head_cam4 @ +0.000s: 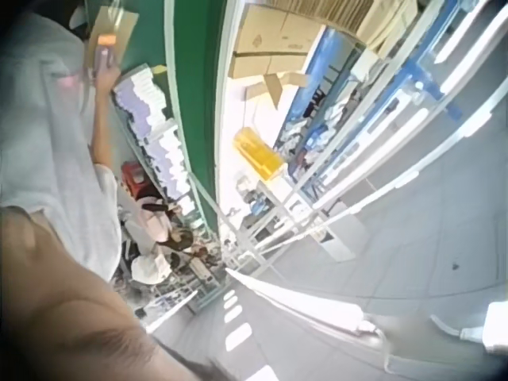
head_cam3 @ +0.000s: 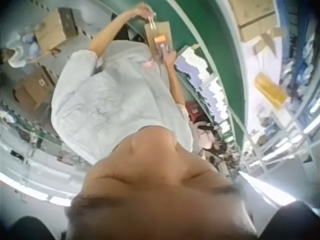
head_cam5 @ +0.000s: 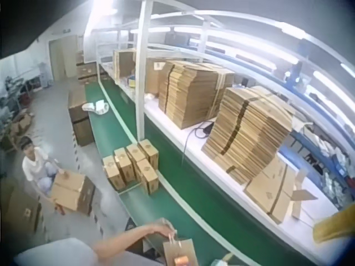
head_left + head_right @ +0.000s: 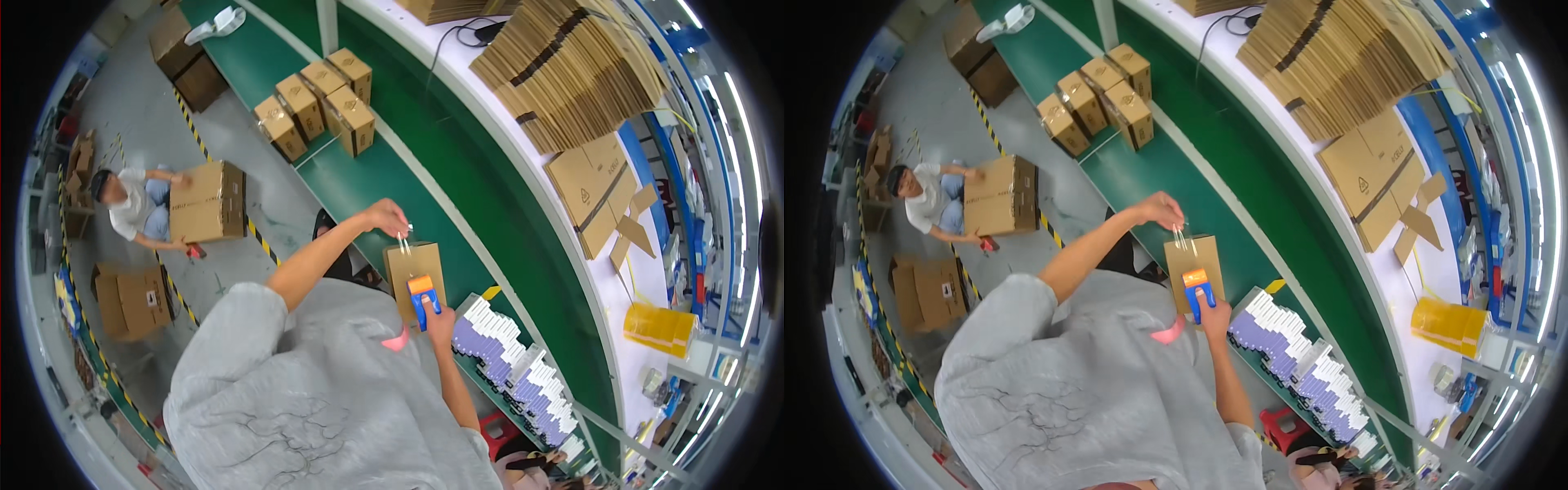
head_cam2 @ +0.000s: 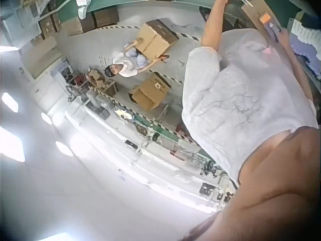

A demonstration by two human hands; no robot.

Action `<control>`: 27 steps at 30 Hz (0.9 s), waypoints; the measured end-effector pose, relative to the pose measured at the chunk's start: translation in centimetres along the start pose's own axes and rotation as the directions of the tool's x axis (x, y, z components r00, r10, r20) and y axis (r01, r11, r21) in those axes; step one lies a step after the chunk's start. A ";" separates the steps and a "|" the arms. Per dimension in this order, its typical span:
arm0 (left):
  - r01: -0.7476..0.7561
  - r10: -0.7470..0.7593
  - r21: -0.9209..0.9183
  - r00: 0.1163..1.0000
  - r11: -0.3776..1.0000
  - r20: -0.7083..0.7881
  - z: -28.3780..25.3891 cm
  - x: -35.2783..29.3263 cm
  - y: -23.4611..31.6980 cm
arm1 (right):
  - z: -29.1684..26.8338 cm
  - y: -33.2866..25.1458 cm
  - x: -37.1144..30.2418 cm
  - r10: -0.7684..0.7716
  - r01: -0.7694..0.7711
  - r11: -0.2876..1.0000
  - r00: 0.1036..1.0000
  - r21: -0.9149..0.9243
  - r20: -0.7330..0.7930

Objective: The recorder is packing small electronic products into cardboard boxes and sealing them with a hand-held tape dispenser at a factory assembly line.

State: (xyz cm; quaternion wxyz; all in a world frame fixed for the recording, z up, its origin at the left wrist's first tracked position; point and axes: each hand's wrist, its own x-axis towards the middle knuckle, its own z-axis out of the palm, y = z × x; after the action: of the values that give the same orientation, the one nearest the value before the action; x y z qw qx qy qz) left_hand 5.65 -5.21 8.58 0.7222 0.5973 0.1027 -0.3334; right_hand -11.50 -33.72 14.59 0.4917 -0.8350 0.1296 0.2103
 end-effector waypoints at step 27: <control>0.080 0.234 0.770 0.928 0.633 -0.289 5.9 6.8 -10.9 | 1.5 -2.5 0.2 0.006 -0.036 0.991 0.975 -0.132 -0.222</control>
State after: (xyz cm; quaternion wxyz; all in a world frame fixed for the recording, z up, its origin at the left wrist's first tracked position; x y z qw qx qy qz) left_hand 2.75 -13.84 -2.22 0.3797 0.9021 0.0558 -0.1973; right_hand -10.56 -31.14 15.76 0.4143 -0.8831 0.1779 0.1295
